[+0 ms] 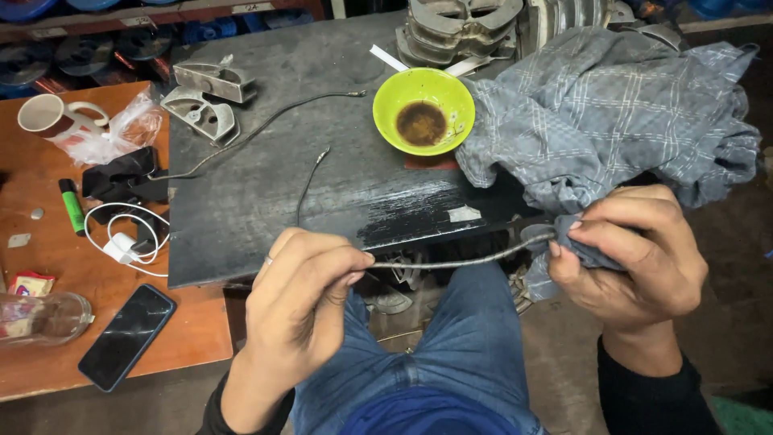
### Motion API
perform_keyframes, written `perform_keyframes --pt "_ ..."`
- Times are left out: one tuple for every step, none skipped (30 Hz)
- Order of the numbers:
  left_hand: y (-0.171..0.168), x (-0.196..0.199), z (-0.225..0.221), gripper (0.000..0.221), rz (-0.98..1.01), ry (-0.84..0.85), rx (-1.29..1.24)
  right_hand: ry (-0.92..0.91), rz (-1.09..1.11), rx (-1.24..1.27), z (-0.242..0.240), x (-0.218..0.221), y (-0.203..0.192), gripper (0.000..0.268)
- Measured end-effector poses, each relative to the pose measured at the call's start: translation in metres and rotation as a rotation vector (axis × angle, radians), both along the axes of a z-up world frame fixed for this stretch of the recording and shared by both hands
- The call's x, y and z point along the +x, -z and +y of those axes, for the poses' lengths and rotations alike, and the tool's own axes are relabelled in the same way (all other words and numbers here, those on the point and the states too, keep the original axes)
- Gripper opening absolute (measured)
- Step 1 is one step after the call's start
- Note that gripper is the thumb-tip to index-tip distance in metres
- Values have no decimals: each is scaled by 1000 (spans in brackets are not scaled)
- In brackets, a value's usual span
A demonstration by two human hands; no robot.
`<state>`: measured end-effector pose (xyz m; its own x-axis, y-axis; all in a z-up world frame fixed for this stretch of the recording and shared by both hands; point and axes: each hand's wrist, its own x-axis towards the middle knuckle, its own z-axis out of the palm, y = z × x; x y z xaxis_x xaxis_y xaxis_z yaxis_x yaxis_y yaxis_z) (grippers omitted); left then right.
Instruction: Cleaning a thin metal cable by wiping it with a cloth dipped in a cleaning solution at a workbench.
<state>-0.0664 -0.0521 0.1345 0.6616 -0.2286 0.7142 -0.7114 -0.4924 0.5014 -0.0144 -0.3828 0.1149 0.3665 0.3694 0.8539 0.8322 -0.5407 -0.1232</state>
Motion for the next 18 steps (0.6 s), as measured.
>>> perform_keyframes --pt "0 1 -1 12 -1 1 0 1 -1 0 1 2 2 22" --pt "-1 2 -2 13 -1 -4 0 5 -15 18 1 3 3 18" --pt "-1 2 -3 15 0 -9 0 10 -27 36 2 4 6 16" --pt "4 6 -4 15 2 -8 1 11 -26 37 0 10 11 16" --pt "9 10 -4 14 61 -31 -12 40 3 -19 -2 15 15 16" --pt "14 13 -5 15 121 -55 -25 67 33 -75 -4 21 20 19" --pt "26 21 -3 15 120 -54 -24 68 33 -75 0 27 21 19" --pt "38 29 -1 13 163 -48 -2 57 165 -111 4 33 22 16" --pt "50 37 1 12 203 -45 20 43 296 -148 9 40 22 14" --pt "60 44 6 12 201 -47 20 41 294 -148 10 41 27 14" --pt "70 50 10 10 233 -64 29 45 365 -65 10 42 33 10" --pt "80 56 15 11 266 -82 39 49 437 17 12 43 39 11" --pt "86 59 20 11 266 -91 38 40 437 16 10 41 35 11" --pt "92 62 24 11 303 -103 70 74 434 38 8 39 31 9" --pt "99 63 28 11 347 -112 102 112 436 62 6 35 28 7" --pt "105 64 28 11 352 -118 101 105 442 60 8 35 32 7" --pt "110 67 29 10 359 -108 132 105 440 87 10 36 35 5" --pt "115 70 28 9 366 -98 164 105 437 114 11 37 38 5"
